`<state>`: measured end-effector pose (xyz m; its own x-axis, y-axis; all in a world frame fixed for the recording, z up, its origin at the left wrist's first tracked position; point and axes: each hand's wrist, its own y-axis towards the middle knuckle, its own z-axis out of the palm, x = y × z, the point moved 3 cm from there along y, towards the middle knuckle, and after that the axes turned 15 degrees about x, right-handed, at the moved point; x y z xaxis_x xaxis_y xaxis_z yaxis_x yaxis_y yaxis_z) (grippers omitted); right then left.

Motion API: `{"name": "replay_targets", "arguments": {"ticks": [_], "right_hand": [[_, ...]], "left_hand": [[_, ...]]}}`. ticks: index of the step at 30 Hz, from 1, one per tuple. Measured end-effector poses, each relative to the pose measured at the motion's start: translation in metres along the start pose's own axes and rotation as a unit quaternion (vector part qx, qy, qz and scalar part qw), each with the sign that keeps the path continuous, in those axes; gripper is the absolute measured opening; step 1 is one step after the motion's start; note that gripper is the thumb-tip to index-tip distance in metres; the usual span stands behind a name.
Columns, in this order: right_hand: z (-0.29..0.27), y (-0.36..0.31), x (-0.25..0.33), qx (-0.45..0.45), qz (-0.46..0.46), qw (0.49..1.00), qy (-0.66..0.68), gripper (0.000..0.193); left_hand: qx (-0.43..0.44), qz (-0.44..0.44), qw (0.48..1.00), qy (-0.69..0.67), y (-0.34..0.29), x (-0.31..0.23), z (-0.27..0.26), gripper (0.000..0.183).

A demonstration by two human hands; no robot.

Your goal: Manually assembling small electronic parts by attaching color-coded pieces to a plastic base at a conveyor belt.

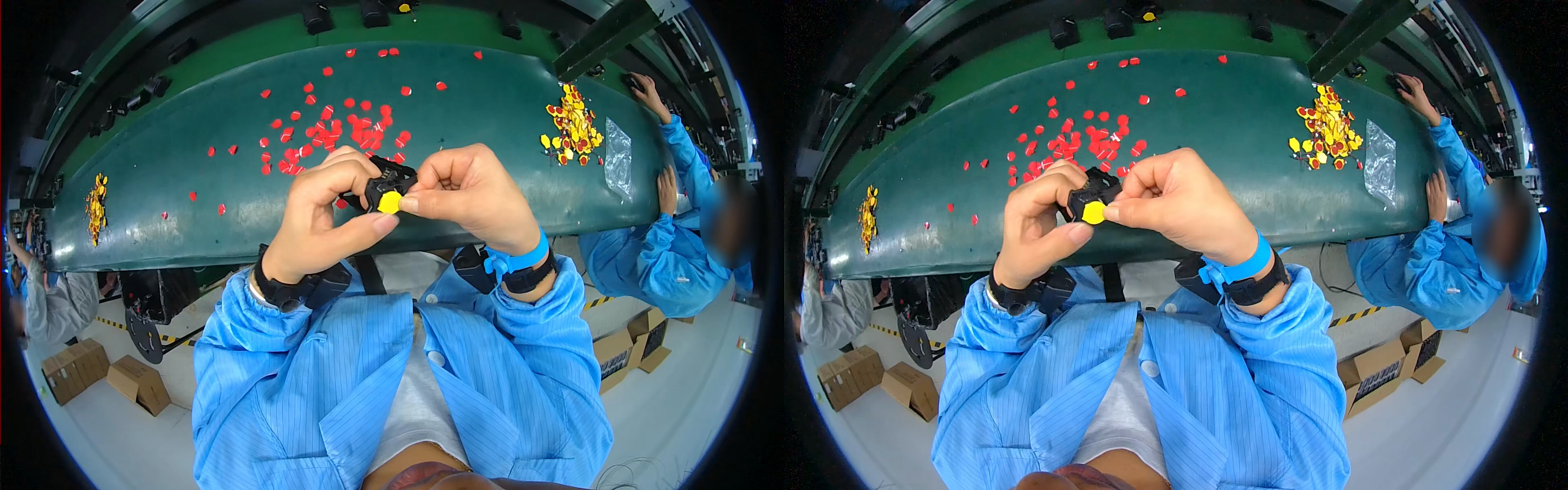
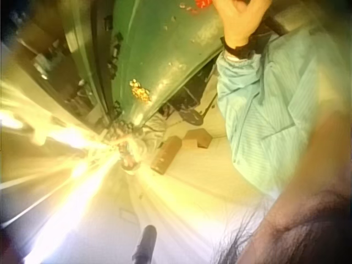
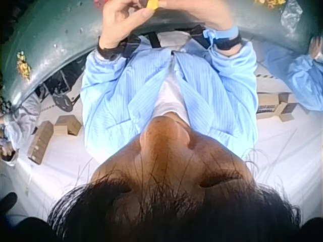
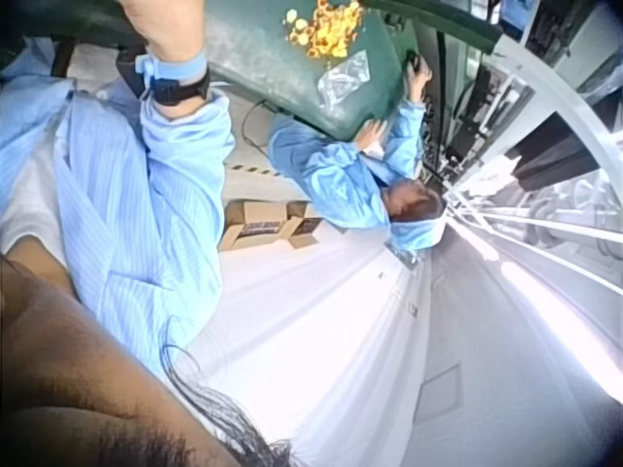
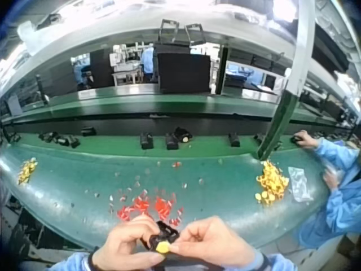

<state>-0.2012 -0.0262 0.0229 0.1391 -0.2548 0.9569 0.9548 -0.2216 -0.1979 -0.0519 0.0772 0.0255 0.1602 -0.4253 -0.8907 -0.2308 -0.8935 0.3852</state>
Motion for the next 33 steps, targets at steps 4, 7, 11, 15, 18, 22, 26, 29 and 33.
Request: {"name": "replay_targets", "arguments": {"ticks": [4,7,11,15,18,22,26,29,33], "right_hand": [[0.011,-0.002,0.007,-0.024,-0.010,0.999,-0.027,0.013],[0.017,-0.003,0.005,-0.050,-0.031,0.995,-0.076,0.012],[0.022,-0.003,-0.005,-0.089,-0.100,0.983,-0.123,0.010],[0.023,0.000,-0.022,-0.142,-0.125,0.974,-0.121,0.008],[0.027,0.002,-0.026,-0.153,-0.133,0.972,-0.117,0.008],[0.027,0.008,-0.034,-0.139,-0.145,0.975,-0.094,0.008],[0.026,0.015,-0.038,-0.120,-0.117,0.983,-0.077,0.009],[0.024,0.024,-0.036,-0.109,-0.114,0.987,-0.045,0.009],[0.024,0.033,-0.035,-0.105,-0.126,0.984,-0.069,0.009]], "left_hand": [[-0.084,-0.110,0.988,-0.073,-0.006,0.012,0.012,0.014],[-0.102,-0.117,0.979,-0.130,-0.007,0.014,0.014,0.015],[-0.115,-0.082,0.983,-0.116,-0.008,0.013,0.015,0.013],[-0.133,-0.077,0.987,-0.056,-0.012,0.024,0.020,0.012],[-0.144,-0.089,0.981,-0.098,-0.018,0.034,0.023,0.011],[-0.148,-0.103,0.976,-0.125,-0.022,0.034,0.018,0.011],[-0.066,-0.121,0.989,-0.044,-0.029,0.032,0.004,0.013],[-0.083,-0.107,0.991,0.012,-0.028,0.030,-0.003,0.013],[-0.087,-0.084,0.992,-0.036,-0.026,0.034,-0.011,0.015]]}}
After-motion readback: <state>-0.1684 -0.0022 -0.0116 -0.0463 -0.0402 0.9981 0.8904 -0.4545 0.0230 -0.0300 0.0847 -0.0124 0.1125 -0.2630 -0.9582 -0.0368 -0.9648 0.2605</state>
